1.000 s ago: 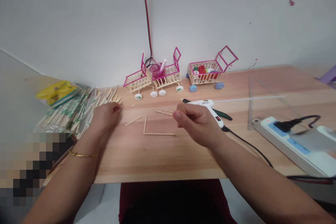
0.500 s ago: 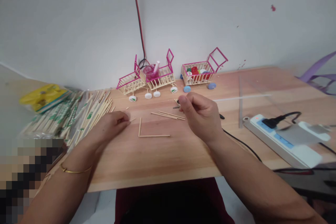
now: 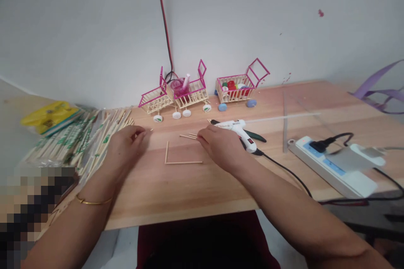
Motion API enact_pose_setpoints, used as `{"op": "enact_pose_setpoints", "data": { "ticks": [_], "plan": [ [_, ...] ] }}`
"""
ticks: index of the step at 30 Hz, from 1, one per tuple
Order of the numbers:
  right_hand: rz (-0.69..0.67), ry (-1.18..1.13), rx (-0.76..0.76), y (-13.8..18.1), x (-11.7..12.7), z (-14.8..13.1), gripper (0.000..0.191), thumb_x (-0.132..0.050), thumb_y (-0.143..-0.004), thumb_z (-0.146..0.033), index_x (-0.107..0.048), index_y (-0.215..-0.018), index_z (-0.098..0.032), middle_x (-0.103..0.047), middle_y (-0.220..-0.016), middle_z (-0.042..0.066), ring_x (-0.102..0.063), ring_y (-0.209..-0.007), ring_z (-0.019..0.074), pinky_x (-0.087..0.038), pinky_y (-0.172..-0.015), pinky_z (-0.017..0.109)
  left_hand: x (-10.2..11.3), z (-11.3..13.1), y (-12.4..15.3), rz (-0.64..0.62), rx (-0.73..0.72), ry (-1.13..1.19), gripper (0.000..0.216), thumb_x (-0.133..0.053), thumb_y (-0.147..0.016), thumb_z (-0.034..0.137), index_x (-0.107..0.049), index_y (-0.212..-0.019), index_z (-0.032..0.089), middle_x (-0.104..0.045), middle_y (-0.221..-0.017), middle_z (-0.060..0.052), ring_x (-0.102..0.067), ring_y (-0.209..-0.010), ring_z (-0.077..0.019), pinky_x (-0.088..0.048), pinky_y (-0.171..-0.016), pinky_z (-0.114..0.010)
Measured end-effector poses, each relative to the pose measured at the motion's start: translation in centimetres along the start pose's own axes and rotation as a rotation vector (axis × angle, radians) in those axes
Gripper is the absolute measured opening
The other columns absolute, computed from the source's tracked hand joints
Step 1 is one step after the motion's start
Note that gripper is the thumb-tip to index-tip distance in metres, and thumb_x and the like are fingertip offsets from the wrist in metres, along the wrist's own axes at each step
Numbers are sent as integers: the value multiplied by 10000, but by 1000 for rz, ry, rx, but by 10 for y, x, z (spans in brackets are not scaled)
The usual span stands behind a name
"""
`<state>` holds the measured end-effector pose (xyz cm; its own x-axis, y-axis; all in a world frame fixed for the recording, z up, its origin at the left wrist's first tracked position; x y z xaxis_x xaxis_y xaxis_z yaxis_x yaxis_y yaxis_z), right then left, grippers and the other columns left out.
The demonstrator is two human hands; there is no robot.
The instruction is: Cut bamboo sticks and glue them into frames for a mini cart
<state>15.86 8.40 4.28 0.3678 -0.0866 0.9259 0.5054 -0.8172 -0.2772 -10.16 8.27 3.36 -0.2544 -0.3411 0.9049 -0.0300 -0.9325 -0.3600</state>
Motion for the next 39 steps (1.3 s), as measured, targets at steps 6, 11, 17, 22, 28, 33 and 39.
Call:
{"op": "enact_pose_setpoints", "data": {
  "ticks": [6, 11, 17, 22, 28, 33, 39],
  "plan": [
    [-258, 304, -131, 2, -29, 10, 265, -410, -958, -243, -657, -909, -163, -690, -941, 107, -661, -777, 224, -388, -557, 274, -2, 16, 5, 20, -66, 110, 206, -519, -878, 287, -682, -884, 161, -684, -775, -53, -594, -684, -171, -428, -637, -285],
    [-286, 341, -119, 2, -37, 12, 226, -398, -952, -201, -619, -932, -155, -669, -970, 111, -660, -798, 228, -396, -554, 281, -3, 29, 8, 8, -147, 164, 148, -533, -869, 240, -661, -866, 165, -681, -780, -45, -598, -712, -165, -447, -672, -287],
    [-278, 269, -53, 1, -36, 3, 220, -412, -957, -231, -612, -941, -142, -645, -1019, 123, -641, -857, 226, -417, -621, 292, -8, 50, 13, -128, -267, 227, 144, -515, -886, 229, -641, -864, 164, -674, -803, -47, -602, -761, -169, -455, -722, -300],
    [-268, 202, -75, 0, -34, 2, 198, -442, -941, -216, -620, -942, -132, -657, -984, 130, -628, -890, 234, -419, -669, 297, -16, 68, 23, -297, -405, 275, 166, -510, -905, 262, -643, -880, 167, -662, -812, -49, -593, -760, -163, -458, -714, -291],
    [-288, -194, 103, 3, -25, -17, 145, -525, -905, -257, -643, -934, -178, -668, -937, 59, -602, -885, 179, -419, -746, 281, -16, 70, 26, -403, -406, 289, 203, -455, -924, 228, -645, -905, 159, -655, -836, -53, -595, -791, -165, -459, -728, -284],
    [-425, -167, 163, 9, -26, -28, 131, -604, -856, -283, -663, -930, -192, -680, -957, 48, -602, -881, 199, -412, -715, 291, -16, 64, 27, -474, -370, 304, 180, -470, -901, 190, -646, -935, 173, -665, -908, -50, -606, -839, -164, -464, -770, -286],
    [-431, -173, 176, 10, -38, -29, 152, -513, -899, -228, -655, -871, -184, -677, -920, 55, -609, -856, 197, -428, -741, 303, -21, 73, 34, -581, -455, 296, 136, -519, -886, 226, -646, -903, 181, -642, -859, -43, -590, -833, -172, -456, -755, -292]
  ]
}}
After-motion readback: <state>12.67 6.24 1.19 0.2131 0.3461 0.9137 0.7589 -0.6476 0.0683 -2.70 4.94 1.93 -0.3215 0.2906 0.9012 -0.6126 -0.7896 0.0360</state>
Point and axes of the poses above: each hand's wrist, its own y-axis away from the middle knuckle, its own x-axis out of the back of the hand, z = x × y, the point moved 7 cm from there along -y, towards the middle knuckle
